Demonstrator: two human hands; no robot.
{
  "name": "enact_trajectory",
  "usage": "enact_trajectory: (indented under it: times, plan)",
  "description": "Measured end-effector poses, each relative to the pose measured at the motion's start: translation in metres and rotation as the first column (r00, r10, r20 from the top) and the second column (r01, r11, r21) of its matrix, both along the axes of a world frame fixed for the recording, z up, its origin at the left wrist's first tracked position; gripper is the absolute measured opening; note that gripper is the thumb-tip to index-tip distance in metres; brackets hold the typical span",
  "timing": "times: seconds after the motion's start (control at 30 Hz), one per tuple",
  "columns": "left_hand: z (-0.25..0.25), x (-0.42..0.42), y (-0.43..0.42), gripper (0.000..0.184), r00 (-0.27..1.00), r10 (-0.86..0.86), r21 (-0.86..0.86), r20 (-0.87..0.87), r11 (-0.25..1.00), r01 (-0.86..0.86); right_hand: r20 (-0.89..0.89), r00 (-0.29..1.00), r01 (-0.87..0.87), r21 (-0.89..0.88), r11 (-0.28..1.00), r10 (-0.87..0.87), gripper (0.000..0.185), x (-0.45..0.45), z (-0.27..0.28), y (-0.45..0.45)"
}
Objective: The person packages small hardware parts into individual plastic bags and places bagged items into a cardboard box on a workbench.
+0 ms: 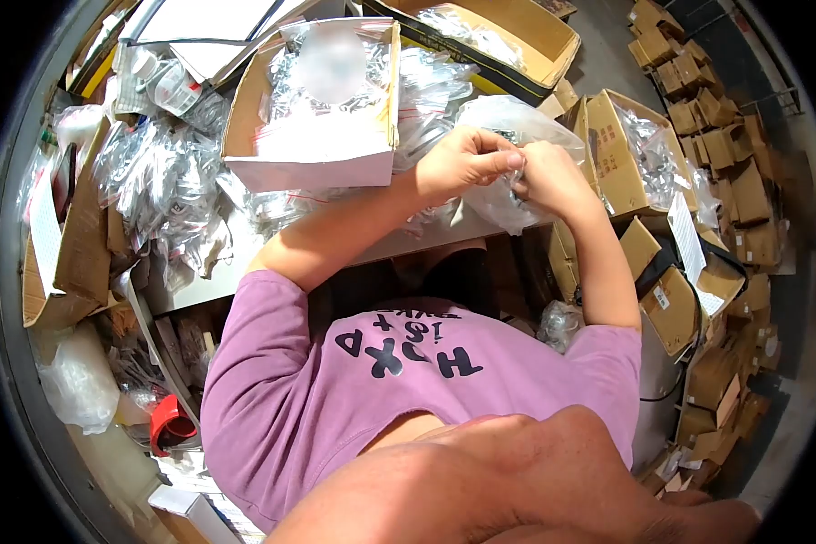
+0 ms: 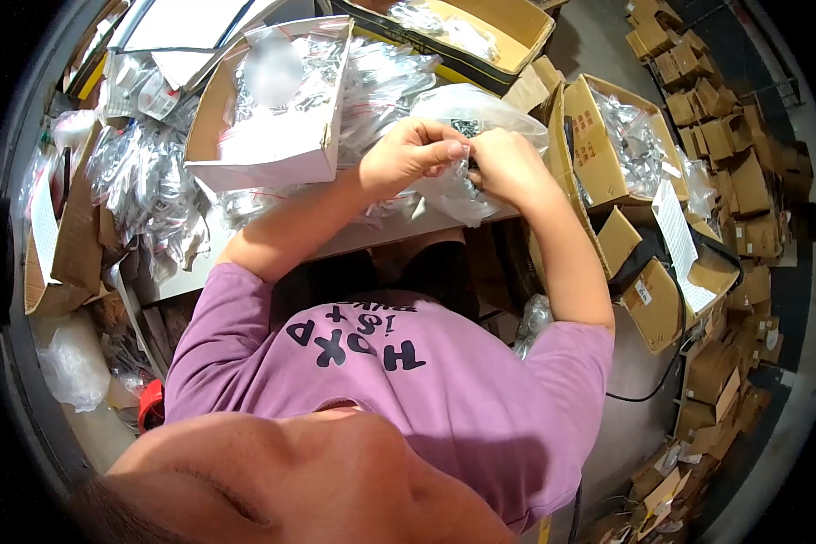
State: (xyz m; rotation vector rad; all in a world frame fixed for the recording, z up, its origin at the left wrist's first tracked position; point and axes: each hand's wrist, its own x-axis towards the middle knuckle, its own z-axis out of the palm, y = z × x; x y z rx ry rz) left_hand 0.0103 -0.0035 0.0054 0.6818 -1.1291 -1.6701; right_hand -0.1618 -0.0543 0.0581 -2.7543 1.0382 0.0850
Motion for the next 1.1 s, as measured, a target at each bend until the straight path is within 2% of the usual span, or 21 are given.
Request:
enact_trajectory:
  times: [0.2,0.4,0.43,0.5,0.6,0.8,0.9,1.03,1.1]
  plan:
    - [-0.012,0.004,-0.005,0.034,0.973,-0.128,0.049,-0.193,0.989,0.14,0.071,0.997,-0.02,-0.079,0.997,0.025,0.013,-0.003,-0.016,-0.007]
    - [-0.011,0.004,-0.004,0.034,0.966,-0.153,0.048,-0.209,0.985,0.166,0.162,0.985,0.046,0.035,0.998,-0.052,0.014,-0.004,-0.016,-0.01]
    - [-0.011,0.005,-0.004,0.034,0.963,-0.16,0.041,-0.219,0.984,0.173,0.197,0.98,0.015,0.065,0.998,-0.027,0.016,-0.005,-0.015,-0.011]
    - [-0.012,0.005,-0.005,0.033,0.963,-0.153,0.053,-0.22,0.984,0.168,0.267,0.964,-0.053,0.123,0.991,0.018,0.02,-0.008,-0.013,-0.013]
    - [-0.011,0.005,-0.005,0.031,0.98,-0.078,0.113,-0.185,0.989,0.1,0.111,0.993,-0.057,0.089,0.994,0.047,0.025,-0.005,-0.011,-0.011]
    - [-0.013,0.001,-0.005,0.033,0.98,0.027,0.109,-0.199,0.994,-0.005,0.32,0.947,-0.062,0.113,0.992,0.023,0.024,-0.002,-0.012,-0.01]
    - [-0.011,0.001,-0.004,0.027,0.975,0.033,0.109,-0.219,0.994,-0.009,0.32,0.944,0.025,0.18,0.983,-0.083,0.021,-0.005,0.002,-0.01]
    - [-0.006,0.001,-0.002,0.025,0.979,0.049,0.103,-0.198,0.994,-0.029,0.398,0.91,-0.001,0.28,0.96,-0.115,0.022,-0.012,0.004,-0.015]
    - [-0.011,-0.001,-0.003,0.029,0.979,0.066,0.083,-0.19,0.995,-0.051,0.352,0.935,-0.045,0.24,0.97,-0.044,0.022,-0.012,-0.005,-0.018]
